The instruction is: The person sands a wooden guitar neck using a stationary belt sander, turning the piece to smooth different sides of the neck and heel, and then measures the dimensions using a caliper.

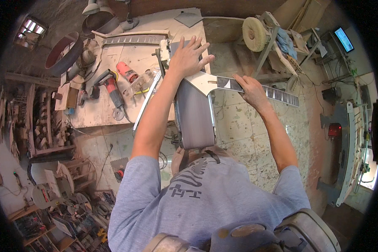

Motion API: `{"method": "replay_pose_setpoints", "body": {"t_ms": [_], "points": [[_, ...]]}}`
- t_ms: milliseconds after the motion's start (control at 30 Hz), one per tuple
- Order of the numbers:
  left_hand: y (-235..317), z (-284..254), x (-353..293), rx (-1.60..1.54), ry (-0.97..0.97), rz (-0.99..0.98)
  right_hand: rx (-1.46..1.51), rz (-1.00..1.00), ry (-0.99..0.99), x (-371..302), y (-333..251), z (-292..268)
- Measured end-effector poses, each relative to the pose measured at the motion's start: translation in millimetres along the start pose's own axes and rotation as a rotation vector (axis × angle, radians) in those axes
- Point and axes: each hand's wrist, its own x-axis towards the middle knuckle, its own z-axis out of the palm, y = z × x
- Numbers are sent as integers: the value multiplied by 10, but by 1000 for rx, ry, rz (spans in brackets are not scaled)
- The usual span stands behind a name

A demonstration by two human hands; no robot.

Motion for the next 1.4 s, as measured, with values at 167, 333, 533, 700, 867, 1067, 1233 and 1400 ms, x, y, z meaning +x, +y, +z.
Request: {"method": "replay_pose_setpoints", "body": {"t_ms": [167, 333, 533, 700, 867, 1067, 1233, 1400], "points": [[-36, 5, 16, -69, 49, 50, -1, 23, -7, -42, -42, 22], [-16, -62, 6, -310, 182, 115, 33, 33, -2, -92, -106, -33], [-11, -92, 7, -365, 187, 161, 36, 28, 4, -113, -92, -58], [-21, -61, -13, -304, 194, 169, 5, 6, -5, -130, -51, -38], [-6, -68, -55, -247, 190, 140, 20, 14, -8, -128, -46, -25], [80, -241, -121, -204, 51, 48, 46, 14, 34, -58, -71, -9], [64, -219, -179, -235, 114, 117, -51, 11, -18, 17, -21, 51], [52, -147, -184, -159, 132, 28, -69, 18, -45, 72, -42, 70]]}}
